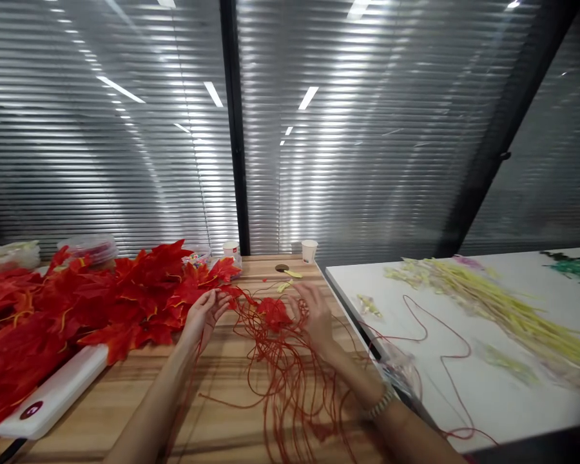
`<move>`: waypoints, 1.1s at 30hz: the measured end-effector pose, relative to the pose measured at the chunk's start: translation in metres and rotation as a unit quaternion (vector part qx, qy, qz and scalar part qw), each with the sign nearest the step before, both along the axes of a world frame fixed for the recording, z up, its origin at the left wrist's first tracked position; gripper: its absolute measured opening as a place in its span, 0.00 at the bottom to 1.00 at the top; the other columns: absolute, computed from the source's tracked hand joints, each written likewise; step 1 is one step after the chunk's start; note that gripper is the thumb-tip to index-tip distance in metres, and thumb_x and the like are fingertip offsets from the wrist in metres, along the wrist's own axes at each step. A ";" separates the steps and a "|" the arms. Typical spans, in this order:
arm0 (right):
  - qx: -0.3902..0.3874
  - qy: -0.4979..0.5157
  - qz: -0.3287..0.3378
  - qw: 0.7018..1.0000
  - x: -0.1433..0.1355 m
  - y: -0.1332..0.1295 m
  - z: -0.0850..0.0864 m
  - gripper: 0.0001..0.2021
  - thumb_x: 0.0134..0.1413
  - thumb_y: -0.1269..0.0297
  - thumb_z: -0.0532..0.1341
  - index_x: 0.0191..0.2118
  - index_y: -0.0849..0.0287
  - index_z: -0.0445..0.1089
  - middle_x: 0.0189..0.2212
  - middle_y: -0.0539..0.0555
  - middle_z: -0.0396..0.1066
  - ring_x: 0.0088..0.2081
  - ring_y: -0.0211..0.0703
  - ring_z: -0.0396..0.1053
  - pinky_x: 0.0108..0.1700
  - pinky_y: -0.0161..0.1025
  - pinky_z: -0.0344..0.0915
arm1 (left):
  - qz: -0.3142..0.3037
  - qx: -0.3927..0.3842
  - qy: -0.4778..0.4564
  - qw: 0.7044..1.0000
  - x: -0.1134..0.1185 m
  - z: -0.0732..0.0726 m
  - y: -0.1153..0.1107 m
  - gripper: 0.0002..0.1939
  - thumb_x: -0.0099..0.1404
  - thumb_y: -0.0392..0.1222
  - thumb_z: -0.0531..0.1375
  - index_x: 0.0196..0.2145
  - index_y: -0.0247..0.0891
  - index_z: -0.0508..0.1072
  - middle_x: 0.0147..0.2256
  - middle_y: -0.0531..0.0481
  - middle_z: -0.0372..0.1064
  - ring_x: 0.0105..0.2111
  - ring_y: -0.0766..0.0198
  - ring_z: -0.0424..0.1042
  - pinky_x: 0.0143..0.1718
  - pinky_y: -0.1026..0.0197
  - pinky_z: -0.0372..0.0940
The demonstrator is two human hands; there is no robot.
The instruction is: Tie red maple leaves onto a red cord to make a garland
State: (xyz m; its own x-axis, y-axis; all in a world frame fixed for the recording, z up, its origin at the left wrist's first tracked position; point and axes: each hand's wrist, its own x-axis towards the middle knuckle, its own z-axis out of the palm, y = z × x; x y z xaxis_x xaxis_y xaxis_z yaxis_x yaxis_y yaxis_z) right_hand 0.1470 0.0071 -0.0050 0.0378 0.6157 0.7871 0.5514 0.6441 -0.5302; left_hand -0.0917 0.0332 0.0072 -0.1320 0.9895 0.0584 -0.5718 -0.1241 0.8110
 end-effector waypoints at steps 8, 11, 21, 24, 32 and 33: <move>-0.087 -0.284 0.148 0.943 -0.025 -0.025 -0.009 0.14 0.52 0.58 0.59 0.44 0.57 0.67 0.36 0.54 0.70 0.38 0.44 0.64 0.38 0.37 0.62 | -0.008 0.012 0.085 0.996 0.003 -0.001 -0.005 0.17 0.41 0.41 0.70 0.28 0.32 0.71 0.25 0.50 0.72 0.26 0.66 0.72 0.30 0.67 0.69; -0.127 -0.300 0.116 0.938 -0.020 -0.018 -0.018 0.07 0.49 0.69 0.59 0.37 0.59 0.70 0.30 0.53 0.69 0.33 0.42 0.64 0.34 0.35 0.59 | 0.033 0.017 0.122 0.992 0.000 -0.001 -0.004 0.19 0.38 0.44 0.71 0.26 0.31 0.70 0.23 0.50 0.71 0.25 0.67 0.71 0.28 0.68 0.69; -0.152 -0.164 0.032 0.974 -0.001 0.000 -0.014 0.14 0.46 0.78 0.56 0.37 0.57 0.71 0.38 0.52 0.70 0.39 0.41 0.65 0.40 0.34 0.60 | 0.028 0.042 0.076 0.996 0.002 -0.001 -0.002 0.19 0.40 0.47 0.70 0.24 0.33 0.67 0.30 0.48 0.72 0.32 0.64 0.71 0.32 0.63 0.68; -0.191 -0.159 -0.008 0.968 0.011 0.008 -0.015 0.11 0.48 0.77 0.56 0.35 0.57 0.71 0.37 0.53 0.70 0.41 0.42 0.65 0.43 0.35 0.61 | 0.069 0.049 0.059 0.995 -0.005 -0.001 0.002 0.21 0.39 0.48 0.70 0.24 0.33 0.66 0.28 0.49 0.72 0.30 0.65 0.70 0.31 0.63 0.68; -0.237 -0.090 -0.100 0.962 0.042 0.023 -0.013 0.15 0.58 0.61 0.54 0.48 0.62 0.62 0.46 0.57 0.63 0.43 0.42 0.65 0.43 0.45 0.65 | 0.198 0.071 0.024 0.977 -0.021 0.001 0.009 0.20 0.42 0.49 0.68 0.25 0.35 0.64 0.25 0.53 0.70 0.26 0.66 0.70 0.28 0.64 0.66; -0.234 -0.082 -0.103 0.963 0.044 0.025 -0.013 0.15 0.58 0.61 0.54 0.49 0.62 0.62 0.46 0.57 0.63 0.43 0.43 0.65 0.43 0.45 0.65 | 0.209 0.072 0.023 0.975 -0.022 0.002 0.009 0.19 0.43 0.48 0.68 0.25 0.35 0.64 0.24 0.54 0.70 0.26 0.67 0.70 0.28 0.64 0.66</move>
State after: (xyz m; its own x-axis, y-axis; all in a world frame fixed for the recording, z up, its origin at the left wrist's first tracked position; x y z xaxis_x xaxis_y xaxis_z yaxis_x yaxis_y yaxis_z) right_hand 0.1912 0.0318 -0.0176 0.0966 0.8968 0.4318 0.7430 0.2237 -0.6309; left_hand -0.1138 0.0427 0.0088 -0.5163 0.8309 0.2076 -0.4105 -0.4528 0.7915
